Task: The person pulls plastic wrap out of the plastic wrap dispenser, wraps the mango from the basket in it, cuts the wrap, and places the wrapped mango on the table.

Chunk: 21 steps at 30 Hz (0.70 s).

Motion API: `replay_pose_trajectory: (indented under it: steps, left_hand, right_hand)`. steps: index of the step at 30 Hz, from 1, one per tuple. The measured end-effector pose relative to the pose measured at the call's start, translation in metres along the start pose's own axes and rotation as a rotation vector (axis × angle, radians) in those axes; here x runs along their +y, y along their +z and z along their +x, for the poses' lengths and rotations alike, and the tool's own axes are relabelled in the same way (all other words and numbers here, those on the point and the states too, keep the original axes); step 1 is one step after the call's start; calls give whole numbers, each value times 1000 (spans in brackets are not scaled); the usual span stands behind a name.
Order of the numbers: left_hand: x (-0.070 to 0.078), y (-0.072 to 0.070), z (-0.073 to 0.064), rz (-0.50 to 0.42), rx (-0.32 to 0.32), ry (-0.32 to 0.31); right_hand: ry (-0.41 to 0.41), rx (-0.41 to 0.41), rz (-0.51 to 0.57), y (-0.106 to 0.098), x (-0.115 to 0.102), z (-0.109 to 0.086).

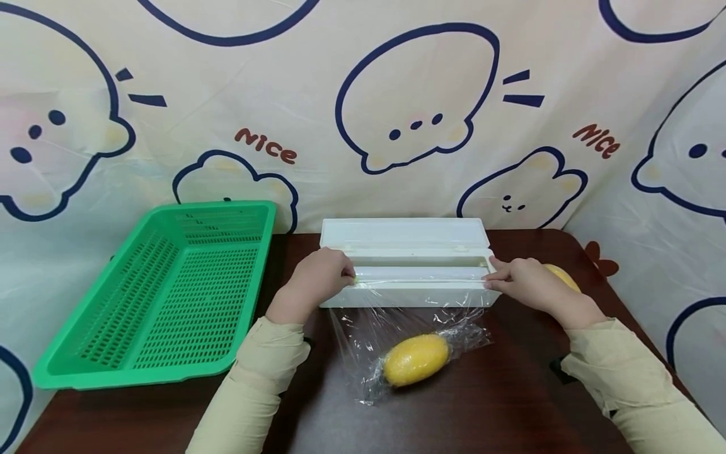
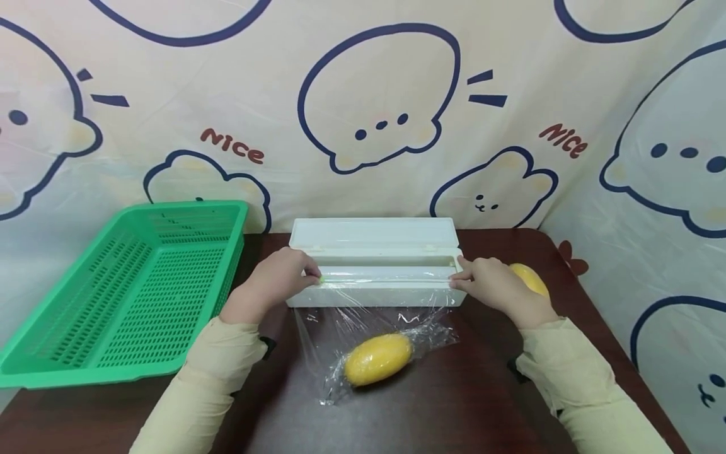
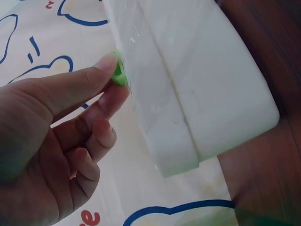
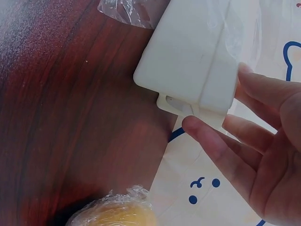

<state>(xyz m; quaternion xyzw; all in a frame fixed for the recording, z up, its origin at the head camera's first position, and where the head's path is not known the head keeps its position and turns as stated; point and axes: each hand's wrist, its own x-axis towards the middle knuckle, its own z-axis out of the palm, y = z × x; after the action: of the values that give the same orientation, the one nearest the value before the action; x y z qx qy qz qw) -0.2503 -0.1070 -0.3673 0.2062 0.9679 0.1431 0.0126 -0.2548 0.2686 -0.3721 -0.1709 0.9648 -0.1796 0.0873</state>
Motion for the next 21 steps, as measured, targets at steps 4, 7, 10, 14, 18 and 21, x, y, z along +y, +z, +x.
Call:
replay_pose_trajectory:
  steps: [4,7,10,14,18,21]
  left_hand:
    - [-2,-1,-5,-14,17,-42]
    - [-3,-1,-9,-7,39,-53]
    - [-6,-1,-13,4,66,-41]
    - [-11,-1,-19,-1,96,-64]
    - [-15,-1,-22,-6,114,-87]
    - [-16,-1,-24,-21,110,-117]
  right_hand:
    - [2,0,1,-1,0,-1]
    - [1,-3,3,-1,0,-1]
    - [-1,-4,4,0,0,0]
    - [1,-12,14,1,-1,0]
    - [19,-11,20,1,0,0]
    - [18,-9,25,1,0,1]
